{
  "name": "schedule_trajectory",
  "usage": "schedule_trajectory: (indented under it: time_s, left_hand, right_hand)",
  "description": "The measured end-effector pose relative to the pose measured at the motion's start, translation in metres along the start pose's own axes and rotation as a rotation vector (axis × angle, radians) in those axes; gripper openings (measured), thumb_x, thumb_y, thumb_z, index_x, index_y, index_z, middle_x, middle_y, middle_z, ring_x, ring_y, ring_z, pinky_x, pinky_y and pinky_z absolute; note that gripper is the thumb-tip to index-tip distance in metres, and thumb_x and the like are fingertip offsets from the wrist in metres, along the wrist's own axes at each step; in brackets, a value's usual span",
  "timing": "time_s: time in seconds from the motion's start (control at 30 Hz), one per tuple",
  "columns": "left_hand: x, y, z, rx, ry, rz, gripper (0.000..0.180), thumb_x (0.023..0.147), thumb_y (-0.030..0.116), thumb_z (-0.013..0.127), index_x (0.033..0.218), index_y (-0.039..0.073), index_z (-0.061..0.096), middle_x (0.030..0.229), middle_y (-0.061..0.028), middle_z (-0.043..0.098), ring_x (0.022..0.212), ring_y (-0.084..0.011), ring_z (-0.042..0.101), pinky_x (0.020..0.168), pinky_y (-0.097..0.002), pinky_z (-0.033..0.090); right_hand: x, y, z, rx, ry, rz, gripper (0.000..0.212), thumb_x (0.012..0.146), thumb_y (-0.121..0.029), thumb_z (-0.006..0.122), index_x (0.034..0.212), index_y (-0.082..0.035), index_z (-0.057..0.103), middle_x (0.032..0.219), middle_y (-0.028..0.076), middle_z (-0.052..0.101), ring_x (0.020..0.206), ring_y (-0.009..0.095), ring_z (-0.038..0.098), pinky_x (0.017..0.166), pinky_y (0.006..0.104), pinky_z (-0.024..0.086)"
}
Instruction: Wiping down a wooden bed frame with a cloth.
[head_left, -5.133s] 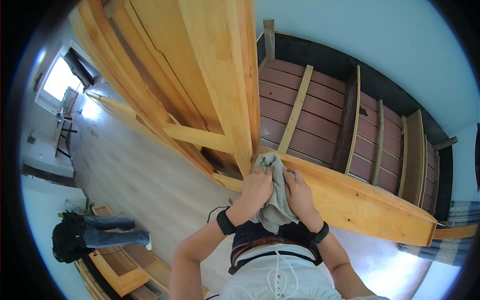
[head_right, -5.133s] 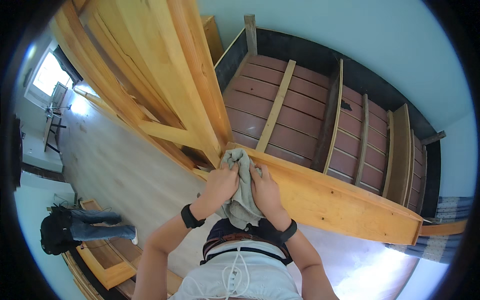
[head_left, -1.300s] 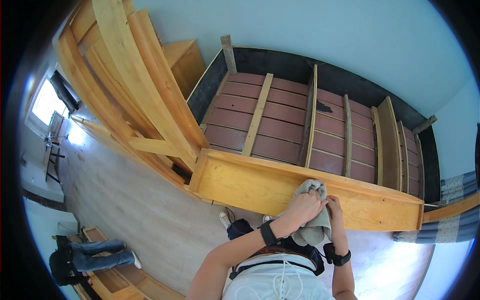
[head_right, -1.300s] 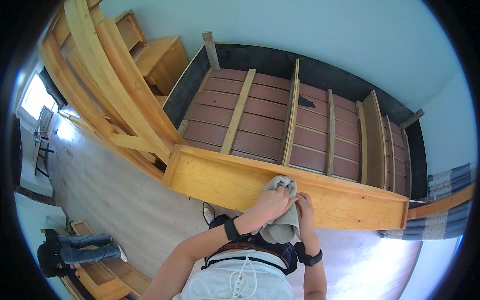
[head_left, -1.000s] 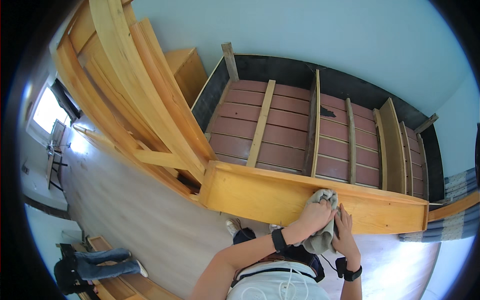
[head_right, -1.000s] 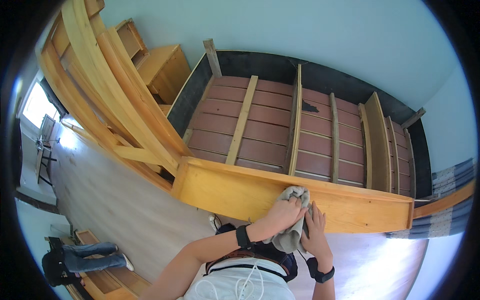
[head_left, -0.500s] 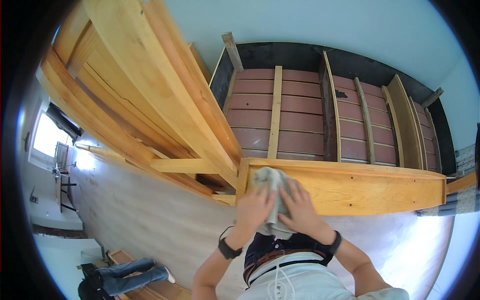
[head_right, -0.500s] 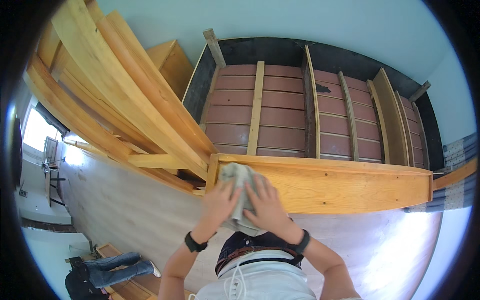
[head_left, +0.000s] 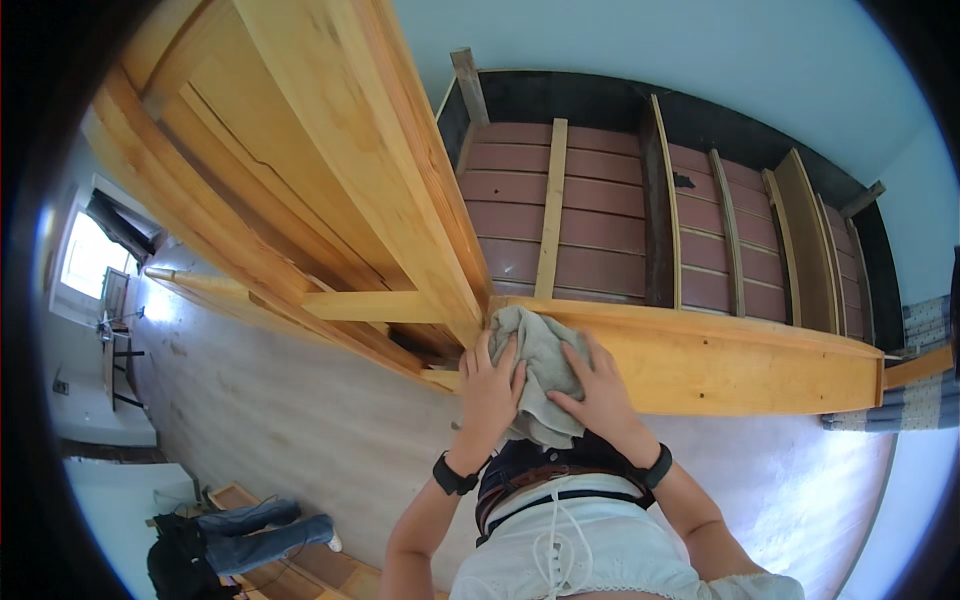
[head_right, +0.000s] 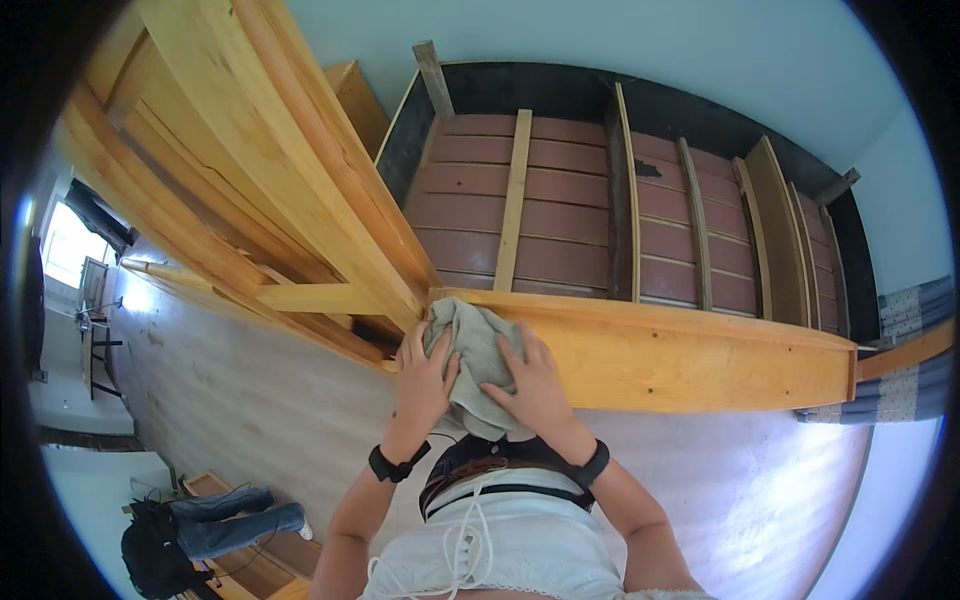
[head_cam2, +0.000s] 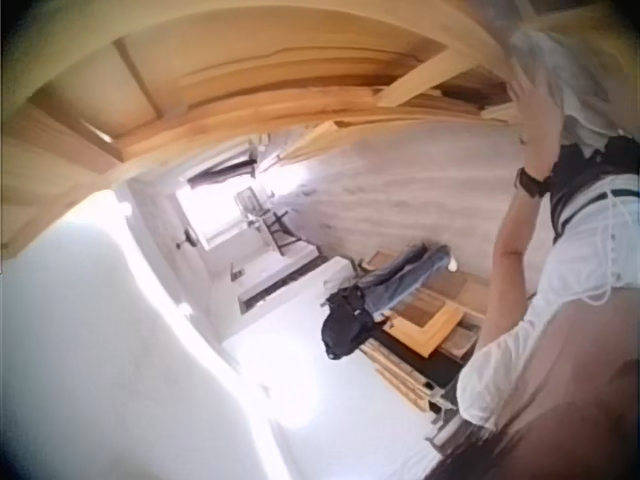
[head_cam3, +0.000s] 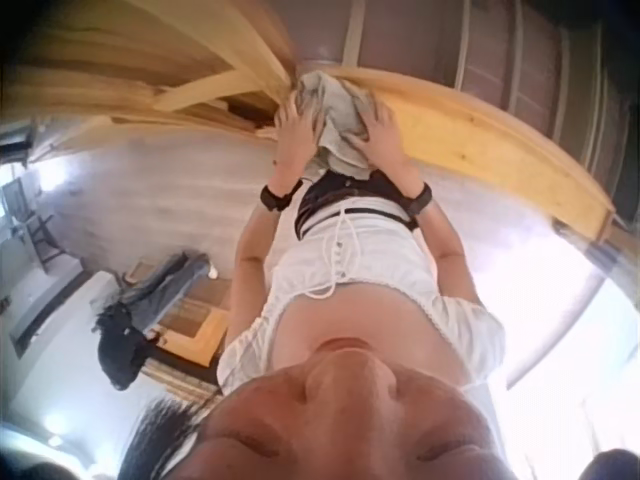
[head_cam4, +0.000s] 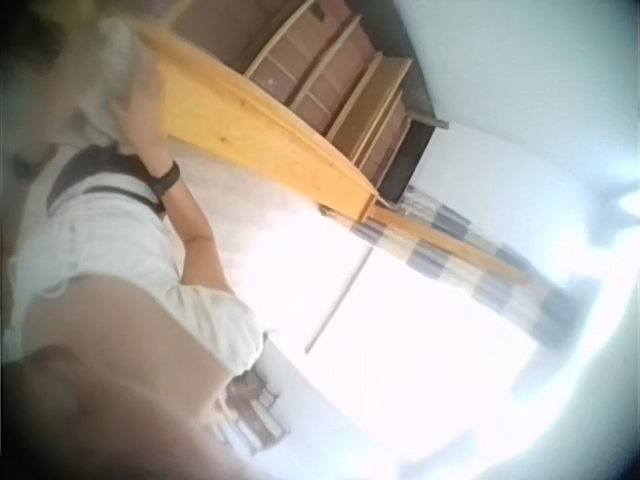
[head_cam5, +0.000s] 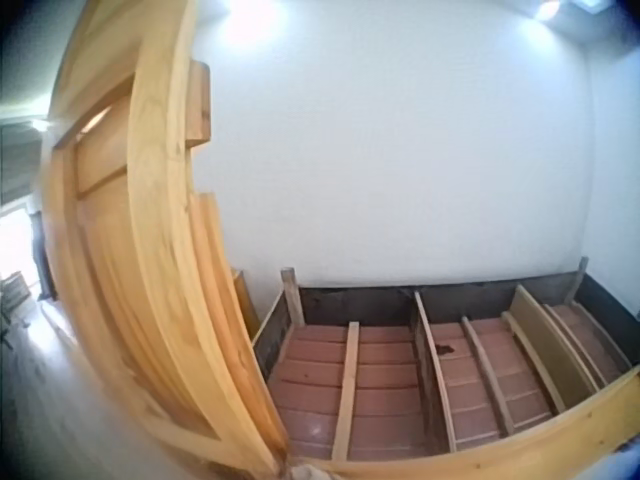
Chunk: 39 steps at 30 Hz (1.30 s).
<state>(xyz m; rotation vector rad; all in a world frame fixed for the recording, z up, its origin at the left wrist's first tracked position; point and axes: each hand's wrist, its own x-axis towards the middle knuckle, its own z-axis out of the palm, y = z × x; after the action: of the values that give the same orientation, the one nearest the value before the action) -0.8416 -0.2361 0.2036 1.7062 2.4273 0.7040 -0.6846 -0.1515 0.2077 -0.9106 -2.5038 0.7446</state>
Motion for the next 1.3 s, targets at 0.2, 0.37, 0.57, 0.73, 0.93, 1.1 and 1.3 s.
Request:
schedule_trajectory:
  time_s: [0.2, 0.37, 0.57, 0.73, 0.93, 1.1, 1.3]
  left_hand:
    - [-0.003, 0.019, 0.021, 0.188, 0.071, -0.01, 0.041, 0.079, 0.022, 0.052, 0.116, 0.004, 0.05, 0.126, -0.0207, 0.036, 0.121, -0.0377, 0.029, 0.096, -0.0522, 0.026]
    - [-0.002, 0.026, 0.027, 0.235, 0.069, -0.027, 0.042, 0.077, 0.019, 0.051, 0.115, 0.0, 0.05, 0.125, -0.0203, 0.038, 0.123, -0.0367, 0.029, 0.096, -0.0534, 0.026]
    - [0.004, 0.063, 0.048, 0.237, 0.126, -0.047, 0.043, 0.074, 0.017, 0.052, 0.113, -0.002, 0.05, 0.124, -0.0209, 0.039, 0.119, -0.037, 0.034, 0.096, -0.0486, 0.029]
    - [0.001, 0.108, 0.073, 0.146, 0.147, -0.019, 0.044, 0.073, 0.016, 0.052, 0.112, -0.004, 0.05, 0.123, -0.0232, 0.039, 0.116, -0.0382, 0.037, 0.096, -0.0461, 0.03]
    - [0.003, 0.166, 0.099, 0.096, 0.105, 0.052, 0.045, 0.074, 0.017, 0.053, 0.113, -0.005, 0.048, 0.12, -0.0241, 0.04, 0.112, -0.0391, 0.039, 0.092, -0.0448, 0.034]
    - [0.004, 0.212, 0.115, 0.144, -0.102, 0.132, 0.049, 0.076, 0.024, 0.052, 0.115, -0.005, 0.047, 0.122, -0.0228, 0.04, 0.112, -0.0372, 0.039, 0.088, -0.0438, 0.035]
    - [0.007, 0.221, 0.128, 0.143, -0.023, 0.169, 0.045, 0.075, 0.022, 0.054, 0.111, -0.005, 0.05, 0.114, -0.0208, 0.042, 0.105, -0.0356, 0.041, 0.084, -0.0421, 0.037]
  right_hand:
    - [-0.013, 0.003, 0.003, 0.169, -0.114, 0.218, 0.052, 0.074, -0.021, 0.064, 0.121, -0.011, 0.044, 0.109, 0.023, 0.043, 0.084, 0.042, 0.055, 0.071, 0.0423, 0.048]
    - [-0.008, 0.015, -0.008, 0.237, -0.134, 0.115, 0.052, 0.074, -0.017, 0.061, 0.122, -0.01, 0.041, 0.104, 0.023, 0.044, 0.074, 0.042, 0.055, 0.065, 0.0437, 0.048]
    - [-0.016, 0.043, -0.033, 0.269, -0.18, 0.113, 0.052, 0.074, -0.014, 0.062, 0.121, -0.01, 0.042, 0.1, 0.021, 0.044, 0.077, 0.042, 0.055, 0.068, 0.044, 0.048]
    - [-0.044, 0.078, -0.063, 0.282, -0.13, 0.095, 0.053, 0.074, -0.013, 0.061, 0.123, -0.011, 0.042, 0.104, 0.023, 0.043, 0.078, 0.042, 0.055, 0.07, 0.0428, 0.047]
    - [-0.077, 0.116, -0.106, 0.244, -0.1, 0.181, 0.05, 0.073, -0.012, 0.062, 0.121, -0.009, 0.045, 0.103, 0.021, 0.044, 0.088, 0.04, 0.053, 0.074, 0.0416, 0.045]
    - [-0.109, 0.139, -0.143, 0.181, -0.069, 0.293, 0.05, 0.073, -0.01, 0.062, 0.12, -0.008, 0.046, 0.105, 0.022, 0.044, 0.093, 0.04, 0.05, 0.079, 0.0411, 0.043]
    - [-0.12, 0.119, -0.131, -0.303, 0.061, 0.234, 0.047, 0.069, -0.003, 0.057, 0.116, -0.002, 0.048, 0.124, 0.022, 0.037, 0.115, 0.04, 0.034, 0.096, 0.0503, 0.026]
